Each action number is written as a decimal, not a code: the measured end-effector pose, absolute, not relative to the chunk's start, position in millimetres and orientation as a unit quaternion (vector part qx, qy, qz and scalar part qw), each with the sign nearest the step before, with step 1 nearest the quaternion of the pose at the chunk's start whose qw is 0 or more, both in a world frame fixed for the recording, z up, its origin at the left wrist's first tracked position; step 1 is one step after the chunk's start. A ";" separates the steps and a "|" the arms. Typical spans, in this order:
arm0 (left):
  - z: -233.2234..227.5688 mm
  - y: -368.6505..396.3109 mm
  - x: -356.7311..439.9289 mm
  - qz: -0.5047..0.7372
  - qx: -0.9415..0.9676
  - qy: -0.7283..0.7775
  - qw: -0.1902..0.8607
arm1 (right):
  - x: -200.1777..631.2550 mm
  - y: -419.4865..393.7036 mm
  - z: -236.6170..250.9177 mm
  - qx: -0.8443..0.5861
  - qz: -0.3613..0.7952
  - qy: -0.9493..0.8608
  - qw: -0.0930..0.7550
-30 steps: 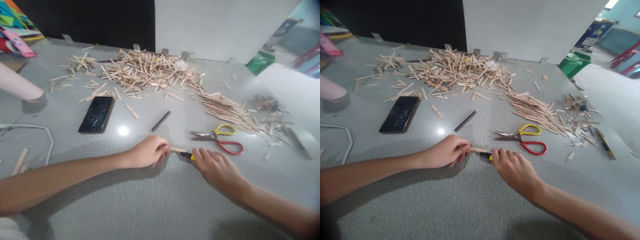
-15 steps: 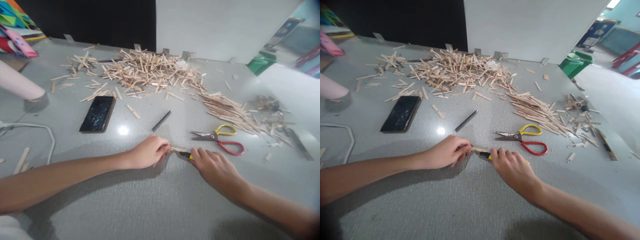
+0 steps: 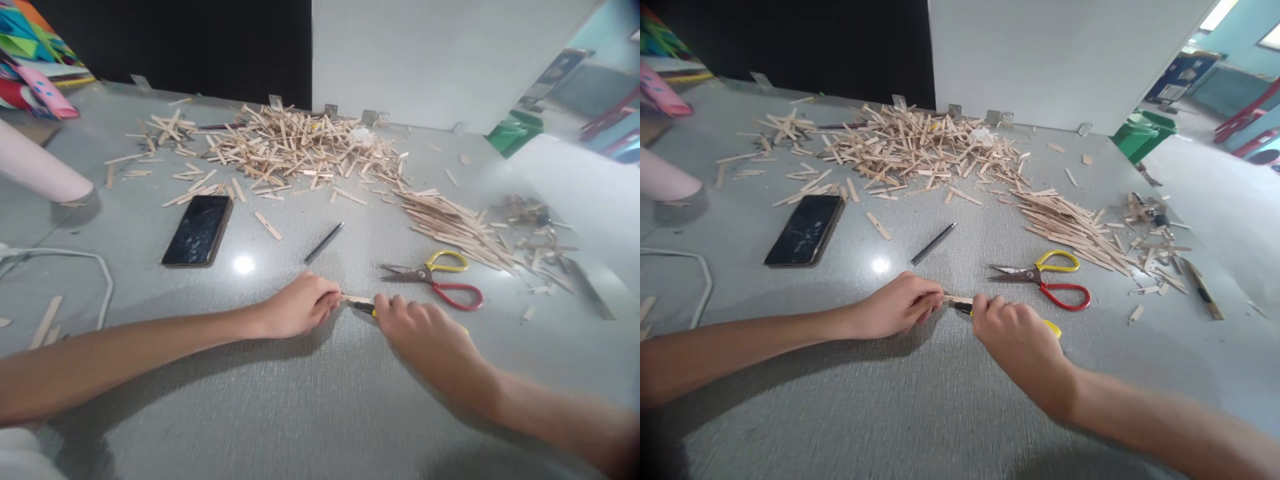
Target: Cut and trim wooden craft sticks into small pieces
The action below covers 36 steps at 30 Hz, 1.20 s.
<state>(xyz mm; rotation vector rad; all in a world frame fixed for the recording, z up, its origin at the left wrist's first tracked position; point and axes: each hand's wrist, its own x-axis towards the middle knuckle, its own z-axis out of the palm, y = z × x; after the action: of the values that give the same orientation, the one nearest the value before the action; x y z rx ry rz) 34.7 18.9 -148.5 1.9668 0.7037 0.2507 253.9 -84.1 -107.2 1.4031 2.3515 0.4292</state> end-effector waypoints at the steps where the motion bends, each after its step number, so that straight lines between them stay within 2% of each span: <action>1: -149.2 18.8 34.9 0.107 0.813 0.289 0.494 | 253.0 -84.2 -106.9 0.503 0.154 0.830 0.187; 7: -153.2 18.4 35.4 0.122 0.818 0.289 0.482 | 259.8 -78.2 -107.7 0.449 0.098 0.869 0.183; 13: -154.4 17.0 34.1 0.133 0.816 0.292 0.481 | 246.3 -80.8 -109.1 0.505 0.187 0.818 0.202; 20: -152.9 16.7 35.1 0.134 0.823 0.287 0.472 | 269.5 -64.3 -114.8 0.446 0.155 0.864 0.171; 26: -154.5 14.0 34.6 0.143 0.833 0.287 0.450 | 248.7 -82.8 -120.0 0.503 0.232 0.815 0.168; 32: -154.3 12.2 35.3 0.140 0.836 0.304 0.435 | 273.0 -65.3 -133.1 0.449 0.193 0.862 0.133; 36: -156.4 10.6 35.5 0.142 0.830 0.307 0.444 | 258.0 -77.1 -130.2 0.493 0.236 0.827 0.133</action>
<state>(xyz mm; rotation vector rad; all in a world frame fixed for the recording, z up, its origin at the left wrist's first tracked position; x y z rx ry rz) 35.5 10.6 -156.4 2.0570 0.7616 0.3524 258.0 -77.1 -130.2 1.4300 2.3976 0.6856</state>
